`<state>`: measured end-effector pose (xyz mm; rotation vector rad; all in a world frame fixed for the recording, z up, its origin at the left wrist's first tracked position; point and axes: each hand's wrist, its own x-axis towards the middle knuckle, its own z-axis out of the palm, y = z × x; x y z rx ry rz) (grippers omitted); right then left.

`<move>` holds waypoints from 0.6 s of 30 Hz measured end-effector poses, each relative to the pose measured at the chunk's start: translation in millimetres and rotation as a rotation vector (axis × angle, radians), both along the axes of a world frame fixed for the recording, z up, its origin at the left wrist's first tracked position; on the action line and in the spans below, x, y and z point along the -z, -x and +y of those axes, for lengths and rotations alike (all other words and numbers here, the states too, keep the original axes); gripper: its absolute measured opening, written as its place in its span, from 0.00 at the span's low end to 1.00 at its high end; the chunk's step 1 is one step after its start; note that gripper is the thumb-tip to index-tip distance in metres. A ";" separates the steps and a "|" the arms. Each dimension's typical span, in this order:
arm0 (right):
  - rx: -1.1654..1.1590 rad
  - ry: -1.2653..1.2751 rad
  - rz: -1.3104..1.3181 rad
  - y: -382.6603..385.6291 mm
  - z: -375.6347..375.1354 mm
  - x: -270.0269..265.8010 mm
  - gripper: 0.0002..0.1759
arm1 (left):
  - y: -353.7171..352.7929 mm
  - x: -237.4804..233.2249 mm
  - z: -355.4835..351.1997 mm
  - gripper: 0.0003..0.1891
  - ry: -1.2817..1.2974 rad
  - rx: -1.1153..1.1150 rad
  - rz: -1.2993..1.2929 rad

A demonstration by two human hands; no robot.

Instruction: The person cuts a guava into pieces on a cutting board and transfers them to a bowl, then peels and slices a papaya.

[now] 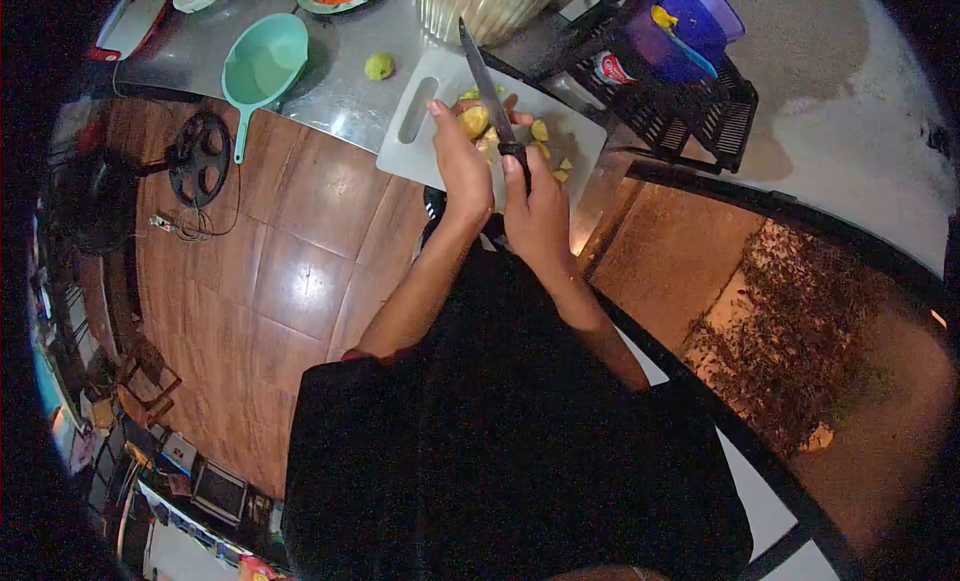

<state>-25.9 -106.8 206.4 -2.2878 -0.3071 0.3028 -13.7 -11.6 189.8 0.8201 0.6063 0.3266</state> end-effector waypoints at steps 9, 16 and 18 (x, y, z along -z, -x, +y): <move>0.016 0.091 -0.036 -15.9 -3.9 10.0 0.16 | -17.4 29.3 -1.7 0.41 -0.144 0.128 0.026; 0.076 0.153 -0.088 -12.1 -0.7 20.9 0.15 | -26.5 31.6 -13.0 0.38 0.082 0.060 -0.028; 0.070 0.185 -0.162 -11.7 -0.1 20.2 0.15 | -26.8 27.7 -12.9 0.37 0.090 0.068 -0.026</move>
